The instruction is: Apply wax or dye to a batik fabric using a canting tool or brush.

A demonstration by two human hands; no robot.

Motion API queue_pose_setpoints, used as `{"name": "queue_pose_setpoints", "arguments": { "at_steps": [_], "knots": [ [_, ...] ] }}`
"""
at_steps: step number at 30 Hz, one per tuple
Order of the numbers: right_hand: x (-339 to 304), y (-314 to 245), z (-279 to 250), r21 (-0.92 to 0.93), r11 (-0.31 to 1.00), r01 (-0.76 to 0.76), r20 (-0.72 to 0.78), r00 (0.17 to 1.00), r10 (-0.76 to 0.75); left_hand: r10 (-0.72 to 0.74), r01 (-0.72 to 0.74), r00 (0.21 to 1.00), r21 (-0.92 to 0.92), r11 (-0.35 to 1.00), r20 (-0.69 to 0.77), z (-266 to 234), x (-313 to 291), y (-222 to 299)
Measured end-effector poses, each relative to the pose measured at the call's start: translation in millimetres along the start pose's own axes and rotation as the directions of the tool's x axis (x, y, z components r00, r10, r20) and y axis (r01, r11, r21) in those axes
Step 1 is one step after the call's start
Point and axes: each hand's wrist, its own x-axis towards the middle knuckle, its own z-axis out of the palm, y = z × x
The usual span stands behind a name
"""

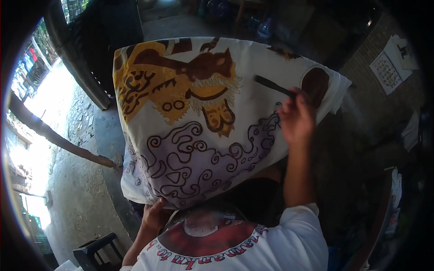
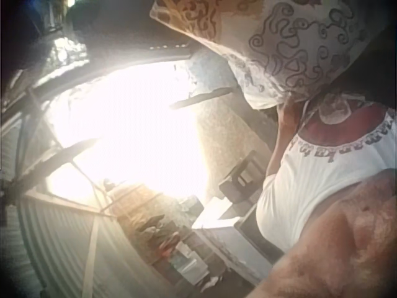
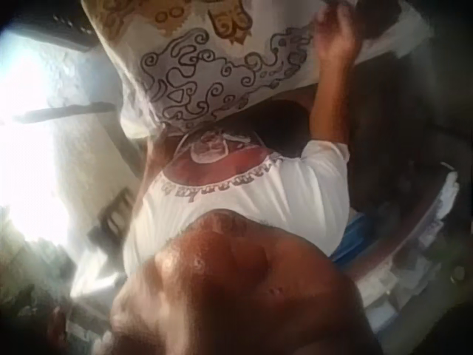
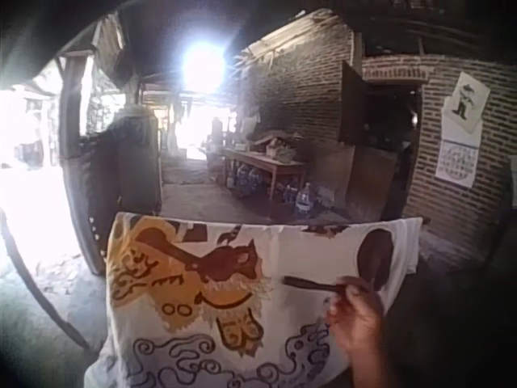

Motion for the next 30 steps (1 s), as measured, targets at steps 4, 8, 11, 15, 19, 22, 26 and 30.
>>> {"name": "queue_pose_setpoints", "arguments": {
  "at_steps": [4, 8, 11, 15, 19, 22, 26, 30],
  "knots": [
    [26.6, 38.2, 63.4, -0.300, 0.954, -0.011, -0.009, 1.000, 0.009, -0.008, 0.010, 0.998, 0.032, 0.999, -0.066, -4.7, -10.9, 4.0],
    [47.5, 56.0, 86.5, -0.477, 0.879, 0.030, 0.060, 0.998, -0.001, -0.042, 0.045, 0.996, 0.033, 0.998, -0.083, -11.3, -10.8, 6.0],
    [56.9, 64.2, 90.6, -0.494, 0.869, 0.018, 0.071, 0.997, 0.020, -0.048, 0.054, 0.996, 0.068, 0.996, -0.081, -17.9, -9.8, 6.9],
    [61.8, 70.6, 90.8, -0.566, 0.824, 0.018, 0.078, 0.996, 0.031, -0.078, 0.081, 0.996, 0.055, 0.995, -0.051, -23.6, -8.1, 10.2],
    [57.9, 70.9, 82.2, -0.679, 0.727, 0.096, 0.090, 0.995, -0.047, -0.097, 0.094, 0.995, 0.071, 0.993, 0.039, -30.9, -5.7, 12.4],
    [50.0, 70.1, 85.8, -0.677, 0.726, 0.122, 0.067, 0.992, -0.105, -0.094, 0.090, 0.994, 0.055, 0.994, 0.064, -35.3, -3.5, 12.8],
    [35.3, 75.1, 100.6, -0.565, 0.812, 0.150, 0.063, 0.988, -0.139, -0.082, 0.075, 0.992, 0.068, 0.995, 0.100, -36.3, -2.6, 17.6],
    [25.7, 80.2, 109.2, -0.552, 0.830, 0.071, 0.088, 0.996, -0.027, -0.066, 0.054, 0.996, 0.165, 0.985, 0.067, -47.0, -4.8, 18.4]
  ]
}}
